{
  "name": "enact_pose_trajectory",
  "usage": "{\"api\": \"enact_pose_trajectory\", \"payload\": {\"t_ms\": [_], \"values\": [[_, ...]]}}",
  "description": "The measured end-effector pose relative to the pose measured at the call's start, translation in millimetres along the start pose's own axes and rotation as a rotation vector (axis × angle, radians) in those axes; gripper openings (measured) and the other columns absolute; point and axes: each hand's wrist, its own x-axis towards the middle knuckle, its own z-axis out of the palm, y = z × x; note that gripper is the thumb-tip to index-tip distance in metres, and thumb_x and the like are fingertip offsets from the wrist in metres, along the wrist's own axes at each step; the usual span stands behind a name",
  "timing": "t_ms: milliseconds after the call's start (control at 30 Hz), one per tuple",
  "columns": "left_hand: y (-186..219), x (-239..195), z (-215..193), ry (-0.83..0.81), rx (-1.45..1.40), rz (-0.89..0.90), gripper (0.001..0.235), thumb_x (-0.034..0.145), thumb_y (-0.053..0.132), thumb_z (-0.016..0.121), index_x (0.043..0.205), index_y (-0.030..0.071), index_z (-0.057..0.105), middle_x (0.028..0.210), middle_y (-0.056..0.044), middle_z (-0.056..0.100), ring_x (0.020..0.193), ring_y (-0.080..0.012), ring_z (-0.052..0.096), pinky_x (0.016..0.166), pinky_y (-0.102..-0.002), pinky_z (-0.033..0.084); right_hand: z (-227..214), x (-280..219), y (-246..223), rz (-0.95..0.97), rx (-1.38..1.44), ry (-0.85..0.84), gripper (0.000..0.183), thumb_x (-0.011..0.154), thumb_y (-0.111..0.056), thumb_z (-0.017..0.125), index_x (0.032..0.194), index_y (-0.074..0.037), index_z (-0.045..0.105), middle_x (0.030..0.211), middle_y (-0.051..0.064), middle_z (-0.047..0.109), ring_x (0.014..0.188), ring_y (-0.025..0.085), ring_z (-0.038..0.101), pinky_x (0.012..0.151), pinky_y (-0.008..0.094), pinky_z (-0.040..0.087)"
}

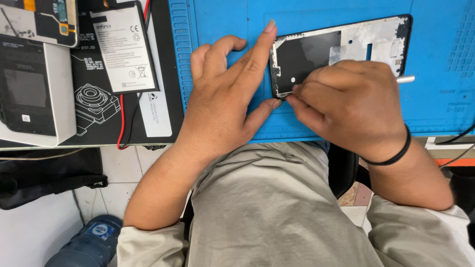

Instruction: The person uses a blue electric screwdriver to remove screws from a disassembled smartphone frame on a blue mat. They then switch to a small metal tool to scrape adhesive residue from the frame's interior surfaces.

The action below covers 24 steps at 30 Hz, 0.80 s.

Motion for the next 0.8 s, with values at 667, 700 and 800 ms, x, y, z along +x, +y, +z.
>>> {"api": "enact_pose_trajectory", "payload": {"t_ms": [667,700,800], "values": [[-17.4,-59.0,-32.5,0.337,-0.343,-0.350,0.018,0.111,-0.003,0.063,0.128,0.001,0.059,0.113,-0.006,0.062,0.097,-0.0107,0.059,0.091,-0.024,0.051,-39.2,2.5,31.7,0.125,-0.259,-0.186,0.081,0.054,-0.042,0.097,0.117,0.002,0.072,0.098,0.014,0.064,0.081,0.033,0.065,0.067,0.042,0.053],[-15.8,-58.1,-33.7,0.330,-0.303,-0.325,0.017,0.110,-0.002,0.065,0.126,0.001,0.060,0.114,-0.008,0.062,0.096,-0.0114,0.058,0.090,-0.023,0.051,-39.1,-1.9,28.2,0.145,-0.327,-0.166,0.080,0.054,-0.046,0.097,0.113,0.002,0.073,0.094,0.014,0.064,0.076,0.032,0.065,0.063,0.042,0.052],[-9.8,-50.7,-29.7,0.302,-0.414,-0.332,0.019,0.110,0.000,0.068,0.127,0.003,0.061,0.105,-0.005,0.066,0.092,-0.0097,0.061,0.086,-0.023,0.052,-34.1,-17.7,16.5,0.257,-0.474,-0.131,0.080,0.056,-0.059,0.097,0.103,0.001,0.074,0.081,0.012,0.062,0.062,0.028,0.061,0.052,0.039,0.049]]}}
